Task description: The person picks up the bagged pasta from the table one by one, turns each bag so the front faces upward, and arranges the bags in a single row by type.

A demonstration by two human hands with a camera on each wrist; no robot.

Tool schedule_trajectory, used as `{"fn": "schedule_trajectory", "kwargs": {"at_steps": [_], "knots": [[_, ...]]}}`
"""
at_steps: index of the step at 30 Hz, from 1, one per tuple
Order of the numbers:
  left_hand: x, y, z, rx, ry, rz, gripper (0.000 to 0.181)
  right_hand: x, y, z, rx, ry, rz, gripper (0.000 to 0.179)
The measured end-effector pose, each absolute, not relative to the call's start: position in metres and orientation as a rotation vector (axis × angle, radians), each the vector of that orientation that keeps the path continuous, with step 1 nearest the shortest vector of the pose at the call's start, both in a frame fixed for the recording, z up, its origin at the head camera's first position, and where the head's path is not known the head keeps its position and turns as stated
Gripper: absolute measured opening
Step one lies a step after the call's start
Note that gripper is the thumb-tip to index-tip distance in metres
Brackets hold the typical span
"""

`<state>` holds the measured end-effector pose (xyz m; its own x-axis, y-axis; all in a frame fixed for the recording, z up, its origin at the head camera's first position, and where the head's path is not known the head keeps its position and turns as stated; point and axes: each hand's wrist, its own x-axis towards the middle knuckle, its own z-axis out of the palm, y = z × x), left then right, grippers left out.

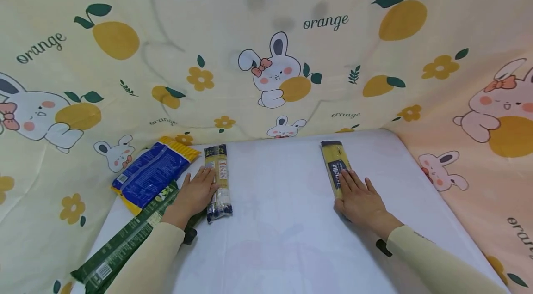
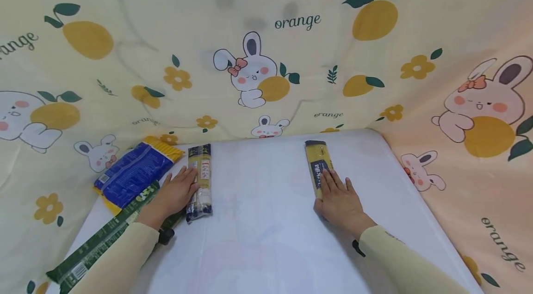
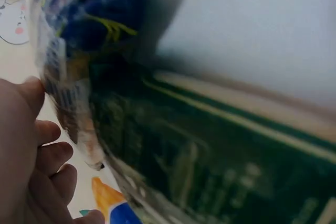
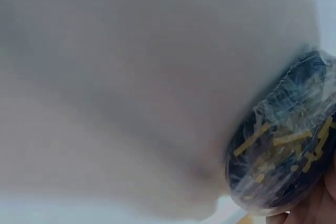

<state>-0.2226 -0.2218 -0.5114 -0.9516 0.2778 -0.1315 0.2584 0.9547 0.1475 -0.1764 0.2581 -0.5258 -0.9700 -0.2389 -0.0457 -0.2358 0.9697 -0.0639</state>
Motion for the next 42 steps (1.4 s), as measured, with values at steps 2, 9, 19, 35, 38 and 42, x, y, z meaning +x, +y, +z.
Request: {"fn": "schedule_trajectory", "kwargs": {"at_steps": [2,9,19,35,38,42], "knots": [[-0.223,-0.224,-0.512,0.385,2.939,0.215,0.064,-0.177,0.269,-0.525,-0.356,3.056,-0.073,0.07],[-0.224,-0.227,-0.509,0.371,2.895,0.259,0.065,-0.181,0.299,-0.524,-0.304,3.011,-0.068,0.073],[-0.229,-0.233,-0.509,0.395,2.842,0.287,0.066,-0.182,0.328,-0.524,-0.291,2.981,-0.037,0.077],[-0.24,-0.227,-0.506,0.467,2.775,0.088,0.074,-0.181,0.342,-0.529,-0.268,2.975,-0.07,0.079],[-0.24,-0.216,-0.508,0.463,2.77,0.064,0.075,-0.181,0.341,-0.528,-0.266,2.991,-0.065,0.078],[-0.237,-0.193,-0.513,0.482,2.787,0.034,0.075,-0.179,0.339,-0.527,-0.256,3.005,-0.069,0.077]]}}
